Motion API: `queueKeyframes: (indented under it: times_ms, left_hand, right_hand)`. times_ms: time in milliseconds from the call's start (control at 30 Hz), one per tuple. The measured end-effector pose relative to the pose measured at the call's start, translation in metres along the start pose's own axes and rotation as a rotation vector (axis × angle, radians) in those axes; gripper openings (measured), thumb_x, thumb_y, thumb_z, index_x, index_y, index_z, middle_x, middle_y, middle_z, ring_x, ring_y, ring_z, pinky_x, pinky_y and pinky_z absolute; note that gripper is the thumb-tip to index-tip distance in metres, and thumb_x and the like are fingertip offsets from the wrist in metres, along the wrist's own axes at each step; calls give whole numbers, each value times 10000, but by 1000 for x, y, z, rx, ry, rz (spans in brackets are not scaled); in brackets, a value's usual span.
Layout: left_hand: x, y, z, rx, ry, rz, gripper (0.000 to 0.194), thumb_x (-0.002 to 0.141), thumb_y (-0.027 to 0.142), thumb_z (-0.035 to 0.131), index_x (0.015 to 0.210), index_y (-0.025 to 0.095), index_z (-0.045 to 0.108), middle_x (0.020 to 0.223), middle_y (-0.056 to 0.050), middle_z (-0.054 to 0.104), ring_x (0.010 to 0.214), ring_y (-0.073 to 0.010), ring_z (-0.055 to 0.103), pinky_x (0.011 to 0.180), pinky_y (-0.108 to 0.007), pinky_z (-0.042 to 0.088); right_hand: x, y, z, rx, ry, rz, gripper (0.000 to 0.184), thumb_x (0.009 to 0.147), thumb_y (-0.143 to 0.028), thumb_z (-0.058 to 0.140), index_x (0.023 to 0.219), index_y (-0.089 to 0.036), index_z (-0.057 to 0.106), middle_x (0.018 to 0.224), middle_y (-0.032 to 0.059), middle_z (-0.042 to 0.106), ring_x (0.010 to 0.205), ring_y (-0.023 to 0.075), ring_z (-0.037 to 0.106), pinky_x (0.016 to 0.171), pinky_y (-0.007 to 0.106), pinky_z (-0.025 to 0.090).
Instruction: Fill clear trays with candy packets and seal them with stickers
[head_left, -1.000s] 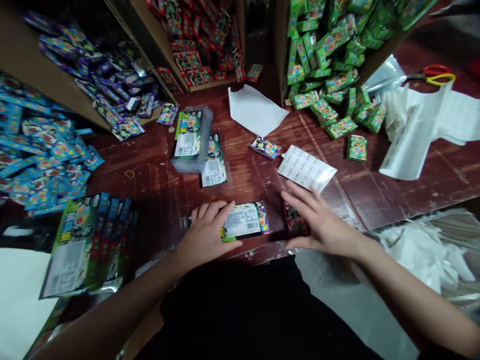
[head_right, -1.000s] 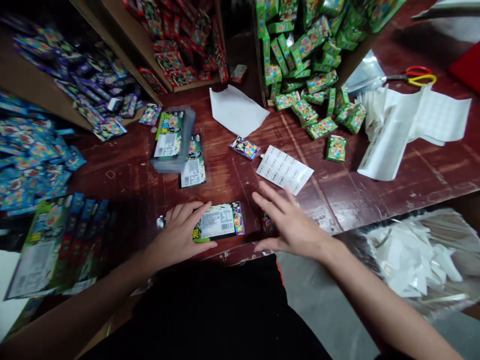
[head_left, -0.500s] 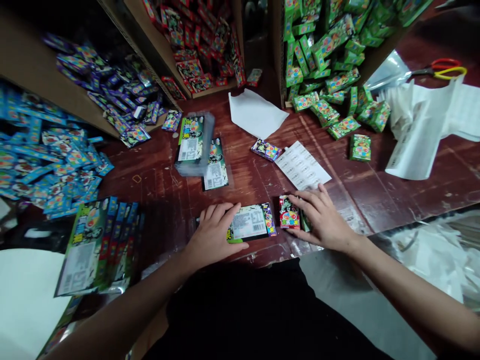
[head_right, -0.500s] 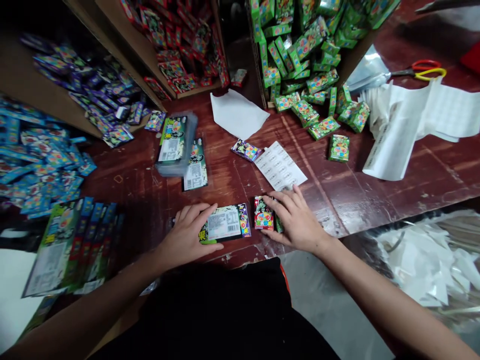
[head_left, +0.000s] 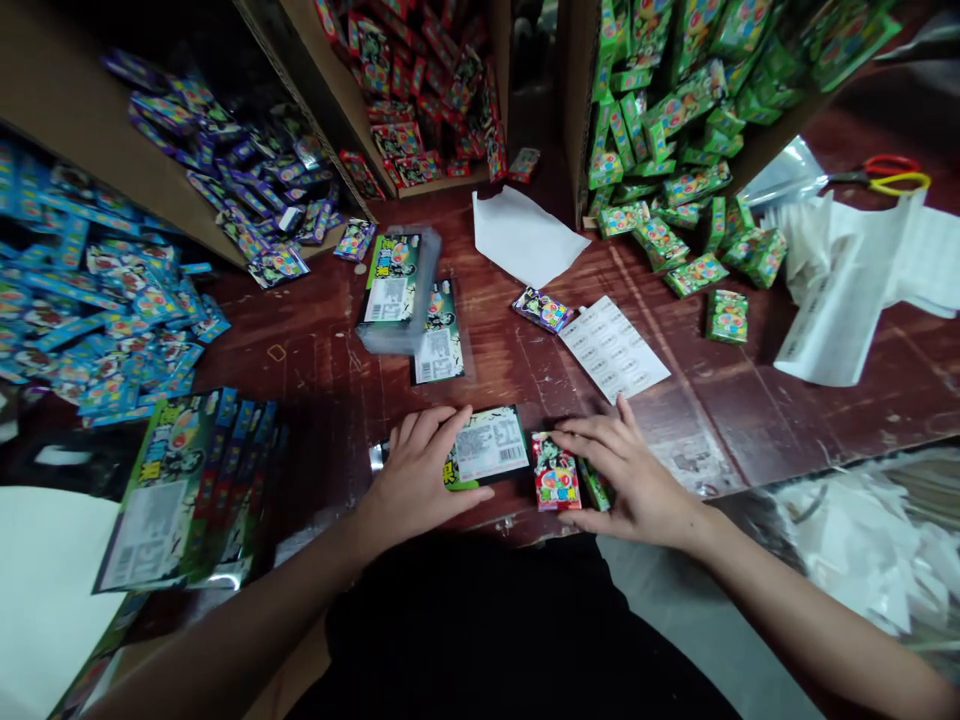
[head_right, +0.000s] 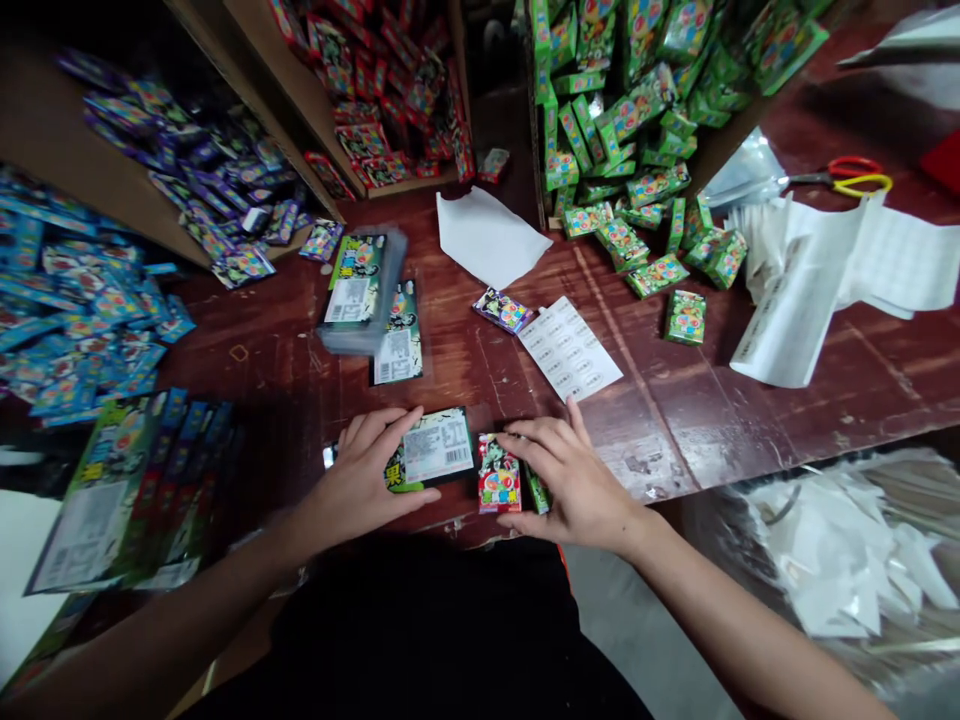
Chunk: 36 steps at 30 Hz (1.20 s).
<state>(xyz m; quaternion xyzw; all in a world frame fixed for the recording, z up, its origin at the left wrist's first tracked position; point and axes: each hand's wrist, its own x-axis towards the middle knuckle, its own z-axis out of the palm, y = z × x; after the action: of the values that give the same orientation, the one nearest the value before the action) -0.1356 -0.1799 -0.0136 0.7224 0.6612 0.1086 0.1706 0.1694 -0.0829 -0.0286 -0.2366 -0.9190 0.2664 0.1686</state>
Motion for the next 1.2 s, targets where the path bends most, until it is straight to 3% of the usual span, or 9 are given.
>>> queueKeyframes:
  times_ms: [233,467,600,667,767,833,1000,1200]
  left_hand:
    - [1,-3,-14,-48,-115,129,987,689,520,832,1509,266,346,1402,-91,489,1259,-328,447,1112,-500,353]
    - [5,11,-2,-31,-57,8,939,687,494,830,1477,225,399,1403,-103,490,1266,-336,436,1096,-498,366]
    - [6,8,3,34,-89,-7,996,661,534,846,1497,237,394,1401,-126,510,1256,-384,446,1052,-554,360]
    - [6,5,3,48,-96,1,1032,645,554,855,1507,235,386,1425,-133,495,1267,-395,438,1057,-557,346]
    - [6,3,3,31,-99,7,1005,670,541,842,1507,223,386,1430,-129,492,1267,-385,441,1066,-540,345]
    - [7,4,4,16,-102,10,963,696,507,827,1503,216,389,1417,-124,502,1263,-373,446,1065,-529,354]
    - [9,-2,3,-8,-85,5,959,687,481,826,1503,236,385,1414,-106,500,1256,-354,450,1077,-522,364]
    - [11,-12,-13,-82,-110,27,944,675,454,829,1489,261,392,1412,-84,488,1266,-330,453,1110,-510,370]
  right_hand:
    - [25,11,-9,129,-134,-67,796,806,-613,735,1469,-280,448,1446,103,557,1334,303,527,1245,618,35]
    - [49,7,6,56,-81,-86,944,771,-738,684,1510,-234,381,1460,150,546,1364,332,494,1245,637,33]
    - [40,5,0,-37,-154,-51,1202,725,-792,676,1613,-169,158,1634,211,293,1498,395,294,1238,651,46]
    - [30,9,-10,-76,-189,-2,1148,775,-691,711,1623,-184,126,1667,189,219,1529,405,207,1231,667,31]
    - [21,16,-21,-100,-230,22,883,874,-448,693,1601,-257,229,1611,118,385,1517,365,261,1220,680,-48]
    - [21,20,-23,-87,-248,3,744,891,-379,673,1552,-280,346,1554,94,473,1484,334,336,1220,668,-78]
    - [30,24,-26,19,-248,-37,668,858,-419,716,1465,-281,472,1510,103,511,1417,304,444,1228,637,-83]
    - [39,23,-39,156,-318,-72,722,820,-484,753,1464,-302,483,1512,85,509,1398,288,477,1248,606,19]
